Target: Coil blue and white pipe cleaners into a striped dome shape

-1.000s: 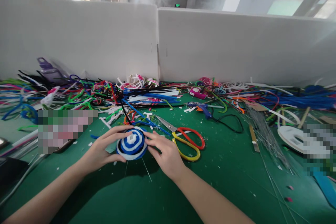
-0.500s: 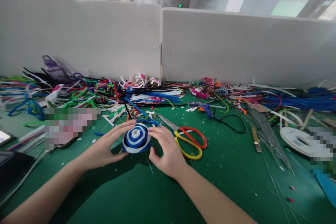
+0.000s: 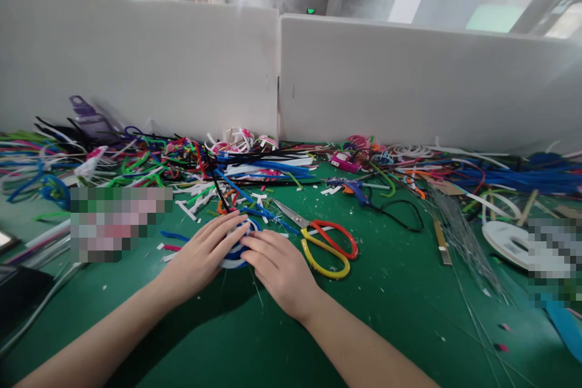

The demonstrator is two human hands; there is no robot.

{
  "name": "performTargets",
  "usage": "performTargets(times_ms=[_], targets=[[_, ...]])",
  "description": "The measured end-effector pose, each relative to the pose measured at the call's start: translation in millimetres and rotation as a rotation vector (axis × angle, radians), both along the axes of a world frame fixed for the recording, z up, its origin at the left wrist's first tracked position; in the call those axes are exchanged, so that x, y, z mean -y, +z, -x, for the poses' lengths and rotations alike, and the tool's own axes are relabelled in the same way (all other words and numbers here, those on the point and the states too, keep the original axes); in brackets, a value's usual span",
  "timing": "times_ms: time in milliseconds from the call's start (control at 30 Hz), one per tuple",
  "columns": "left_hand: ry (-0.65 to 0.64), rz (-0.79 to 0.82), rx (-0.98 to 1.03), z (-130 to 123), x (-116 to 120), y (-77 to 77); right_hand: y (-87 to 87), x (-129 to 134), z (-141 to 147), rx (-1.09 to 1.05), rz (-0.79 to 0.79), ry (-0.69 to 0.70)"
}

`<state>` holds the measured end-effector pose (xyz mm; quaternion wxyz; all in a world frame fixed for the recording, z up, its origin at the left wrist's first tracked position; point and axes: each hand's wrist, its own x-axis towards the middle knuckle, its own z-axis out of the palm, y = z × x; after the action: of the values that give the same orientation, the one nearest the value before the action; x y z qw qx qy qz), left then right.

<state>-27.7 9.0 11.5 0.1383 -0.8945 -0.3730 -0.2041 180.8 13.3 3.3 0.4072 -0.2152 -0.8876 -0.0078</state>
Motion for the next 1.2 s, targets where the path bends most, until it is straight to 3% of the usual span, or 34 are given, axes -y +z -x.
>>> performTargets(times_ms=[300,600,733,967,1200], targets=[[-0.027,-0.002,0.051,-2,1,-5.9,3.7,1,-1,0.0,-0.079,-0.001],[-0.04,-0.051,0.057,-3,5,-2.4,2.6,3,2,-0.02,-0.079,-0.006],[-0.065,-0.098,0.064,-5,9,0.2,0.5,2,5,-0.002,-0.091,-0.082],[-0.094,-0.139,-0.002,-13,15,1.4,-3.1,0,17,0.152,-0.194,-0.359],[-0.114,-0.072,0.036,-13,15,3.3,-2.3,-2,17,0.223,-0.205,-0.409]])
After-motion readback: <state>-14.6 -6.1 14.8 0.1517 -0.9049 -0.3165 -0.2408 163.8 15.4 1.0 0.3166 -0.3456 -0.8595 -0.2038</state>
